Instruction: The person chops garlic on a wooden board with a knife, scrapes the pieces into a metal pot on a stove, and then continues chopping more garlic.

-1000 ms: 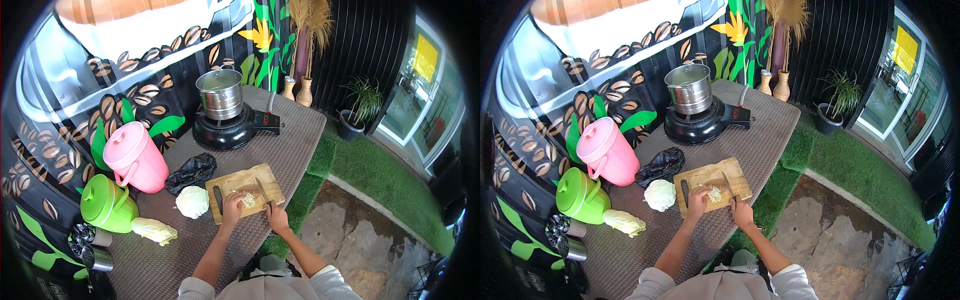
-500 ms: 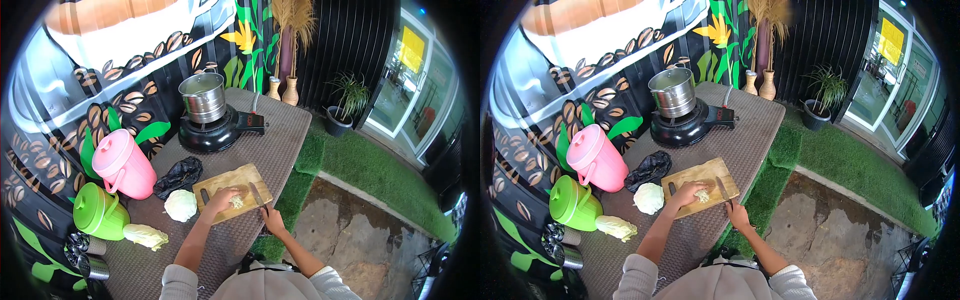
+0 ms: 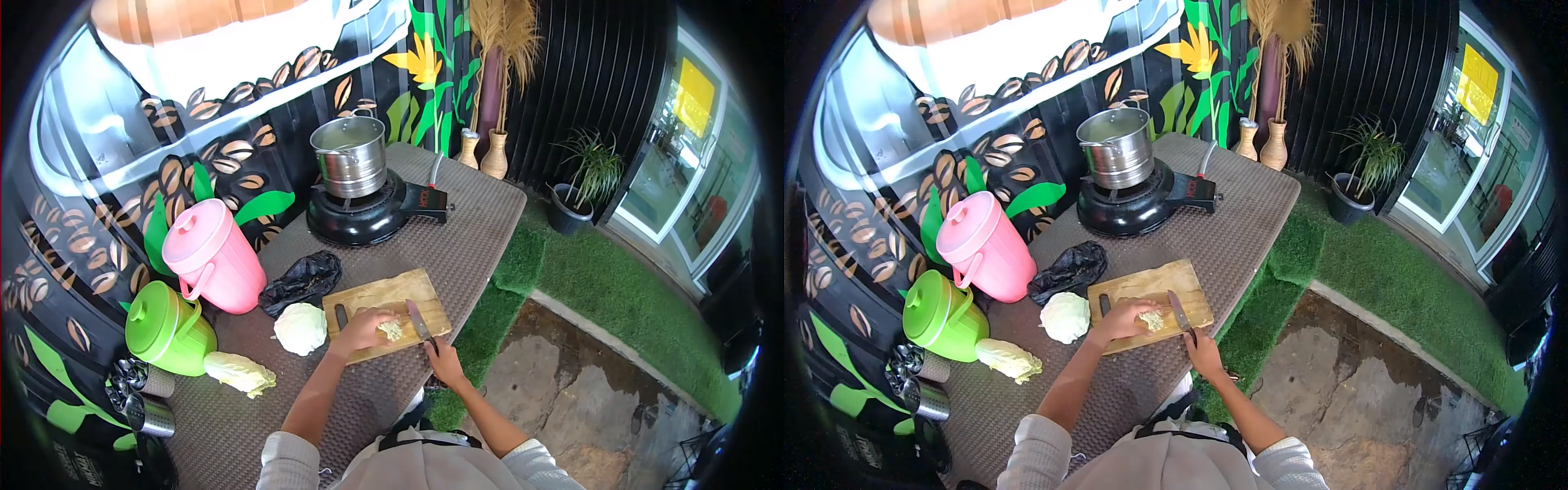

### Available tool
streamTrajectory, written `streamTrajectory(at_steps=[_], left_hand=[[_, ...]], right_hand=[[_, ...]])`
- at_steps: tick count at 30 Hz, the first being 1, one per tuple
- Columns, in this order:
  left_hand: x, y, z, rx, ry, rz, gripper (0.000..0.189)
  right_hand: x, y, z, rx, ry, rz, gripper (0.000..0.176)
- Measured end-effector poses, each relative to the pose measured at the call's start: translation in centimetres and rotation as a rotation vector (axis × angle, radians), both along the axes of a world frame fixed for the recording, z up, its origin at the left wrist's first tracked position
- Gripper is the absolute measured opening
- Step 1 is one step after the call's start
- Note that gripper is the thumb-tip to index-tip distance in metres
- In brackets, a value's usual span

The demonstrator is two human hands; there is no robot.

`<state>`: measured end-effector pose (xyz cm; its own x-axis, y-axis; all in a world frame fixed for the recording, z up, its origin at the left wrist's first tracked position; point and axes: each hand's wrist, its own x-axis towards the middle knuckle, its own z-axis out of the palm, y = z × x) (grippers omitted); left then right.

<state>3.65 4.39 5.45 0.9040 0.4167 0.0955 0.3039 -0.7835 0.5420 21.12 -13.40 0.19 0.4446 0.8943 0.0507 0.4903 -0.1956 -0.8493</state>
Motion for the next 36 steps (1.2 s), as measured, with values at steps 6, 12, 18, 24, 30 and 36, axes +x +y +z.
streamTrajectory(at_steps=[6,12,18,24,30,36], left_hand=[[-0.1,-0.1,-1.2,0.091,-0.134,-0.008,0.043],[1.0,-1.4,-3.3,0.185,-0.233,0.217,0.033],[3.1,-3.1,-4.9,0.333,-0.262,0.551,0.032],[2.6,-4.3,-4.0,0.376,-0.306,0.578,0.036],[1.7,-3.6,-3.8,0.338,-0.406,0.502,0.032],[2.0,-3.1,-6.1,0.143,-0.417,0.519,0.035]], right_hand=[[-0.8,1.1,0.0,-0.076,0.07,0.013,0.033],[-0.8,1.9,-0.9,-0.058,0.083,0.009,0.032],[-0.9,1.5,-0.8,0.0,0.066,-0.042,0.031],[-1.2,1.5,1.2,-0.069,-0.158,-0.054,0.029],[-1.9,2.8,3.1,-0.198,-0.361,-0.079,0.028],[-1.6,3.3,3.3,-0.468,-0.604,0.095,0.028]])
